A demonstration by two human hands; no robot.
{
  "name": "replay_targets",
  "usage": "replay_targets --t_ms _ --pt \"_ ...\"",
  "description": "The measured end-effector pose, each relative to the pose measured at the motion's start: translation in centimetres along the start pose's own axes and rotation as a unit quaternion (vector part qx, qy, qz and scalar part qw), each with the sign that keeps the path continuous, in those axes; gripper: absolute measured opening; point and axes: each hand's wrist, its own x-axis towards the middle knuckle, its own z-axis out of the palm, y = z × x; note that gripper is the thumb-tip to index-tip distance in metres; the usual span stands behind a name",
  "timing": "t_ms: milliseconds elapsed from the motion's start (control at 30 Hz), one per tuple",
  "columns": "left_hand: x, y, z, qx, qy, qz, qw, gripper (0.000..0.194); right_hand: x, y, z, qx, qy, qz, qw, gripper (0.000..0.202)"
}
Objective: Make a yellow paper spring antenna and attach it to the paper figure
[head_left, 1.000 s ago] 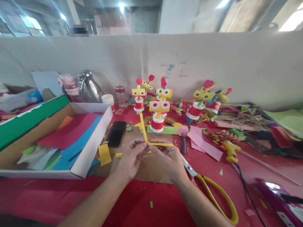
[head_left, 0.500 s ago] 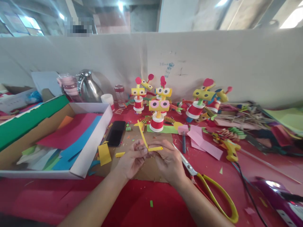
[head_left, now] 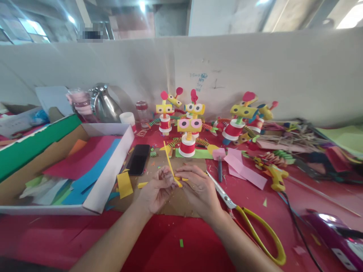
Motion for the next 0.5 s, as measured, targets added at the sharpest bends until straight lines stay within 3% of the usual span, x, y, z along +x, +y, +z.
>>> replay_targets --t_ms 167,500 --pt "0.0 -0.3 0.1 0.029 -0.003 0.008 1.000 0.028 -0.1 0.0 -0.1 -0.005 0.006 -0.018 1.000 0.024" --pt "0.3 -0.6 0.1 0.039 0.027 0.078 0.996 0.027 -0.6 0.2 1.0 0.060 0.070 0.083 0.992 0.021"
